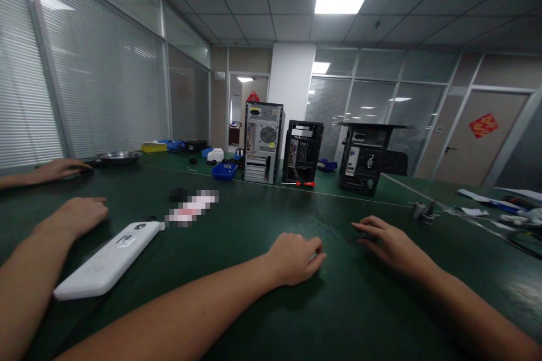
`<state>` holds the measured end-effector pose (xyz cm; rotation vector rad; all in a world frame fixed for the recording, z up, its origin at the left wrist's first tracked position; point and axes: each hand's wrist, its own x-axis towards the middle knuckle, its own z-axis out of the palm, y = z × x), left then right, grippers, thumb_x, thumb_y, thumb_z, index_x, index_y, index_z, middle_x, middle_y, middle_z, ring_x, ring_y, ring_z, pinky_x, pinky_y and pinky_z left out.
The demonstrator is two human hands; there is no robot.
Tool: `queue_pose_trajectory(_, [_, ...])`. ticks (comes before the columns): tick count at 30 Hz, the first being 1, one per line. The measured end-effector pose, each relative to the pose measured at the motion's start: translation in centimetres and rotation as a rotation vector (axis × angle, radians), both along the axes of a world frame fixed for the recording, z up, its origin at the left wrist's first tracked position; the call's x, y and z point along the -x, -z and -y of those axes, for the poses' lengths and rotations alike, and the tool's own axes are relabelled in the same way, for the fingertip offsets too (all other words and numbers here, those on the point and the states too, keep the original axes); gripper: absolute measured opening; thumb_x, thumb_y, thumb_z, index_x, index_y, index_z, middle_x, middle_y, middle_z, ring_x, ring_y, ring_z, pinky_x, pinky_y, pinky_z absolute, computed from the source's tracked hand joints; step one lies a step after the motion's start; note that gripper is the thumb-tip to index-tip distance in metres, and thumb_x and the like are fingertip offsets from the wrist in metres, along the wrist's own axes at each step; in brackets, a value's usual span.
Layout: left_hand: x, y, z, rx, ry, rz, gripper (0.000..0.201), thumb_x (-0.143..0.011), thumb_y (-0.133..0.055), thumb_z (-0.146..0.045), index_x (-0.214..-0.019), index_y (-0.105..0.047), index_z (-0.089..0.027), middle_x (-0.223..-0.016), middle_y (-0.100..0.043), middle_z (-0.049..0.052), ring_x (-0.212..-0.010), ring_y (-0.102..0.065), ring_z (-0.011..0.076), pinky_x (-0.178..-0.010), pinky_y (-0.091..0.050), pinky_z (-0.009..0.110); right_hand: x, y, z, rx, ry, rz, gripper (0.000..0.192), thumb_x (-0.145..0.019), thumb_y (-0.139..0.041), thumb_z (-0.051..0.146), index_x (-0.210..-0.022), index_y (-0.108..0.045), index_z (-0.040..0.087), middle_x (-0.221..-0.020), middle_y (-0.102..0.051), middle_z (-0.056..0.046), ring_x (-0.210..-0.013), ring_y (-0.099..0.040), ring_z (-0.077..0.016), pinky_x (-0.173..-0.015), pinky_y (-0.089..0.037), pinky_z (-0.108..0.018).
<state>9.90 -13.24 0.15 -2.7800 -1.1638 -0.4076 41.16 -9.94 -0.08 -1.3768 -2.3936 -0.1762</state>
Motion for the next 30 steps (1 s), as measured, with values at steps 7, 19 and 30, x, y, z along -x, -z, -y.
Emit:
queue_pose_trajectory(7, [-0.2, 0.2, -0.2, -0.004, -0.029, -0.021, 0.041, -0.098, -0.034, -0.048, -0.113, -0.063, -0.023, -0.087, -0.072, 0.009, -0.080, -0.069, 0.0275, -0.071, -0.053, 0.038, 9.4, -1.0, 4.5, -0.060, -0.309, 0.162, 0.038, -0.091, -0.051, 0.023, -0.127, -0.061, 0.027, -0.117, -0.063, -0.008, -0.101, -0.062, -0.0197, -0.088, -0.054, -0.035])
queue_pose_trajectory(19, [-0.5, 0.5, -0.4, -0.058, -0.045, -0.005, 0.041, -0.100, -0.030, -0.046, -0.119, -0.059, -0.024, -0.088, -0.072, 0.008, -0.079, -0.069, 0.0268, -0.069, -0.053, 0.036, 9.2, -0.4, 4.4, -0.109, -0.308, 0.054, 0.037, -0.087, -0.057, 0.017, -0.124, -0.054, 0.022, -0.116, -0.062, -0.008, -0.105, -0.060, -0.0199, -0.091, -0.052, -0.037])
queue_pose_trajectory(30, [-0.5, 0.7, -0.8, -0.082, -0.082, -0.008, 0.042, -0.100, -0.028, -0.043, -0.102, -0.064, -0.021, -0.082, -0.071, 0.009, -0.074, -0.069, 0.0258, -0.066, -0.052, 0.036, 8.8, -0.1, 3.6, -0.235, -0.259, 0.108, 0.044, -0.090, -0.043, 0.010, -0.133, -0.048, 0.020, -0.125, -0.059, -0.011, -0.115, -0.055, -0.0228, -0.105, -0.040, -0.049])
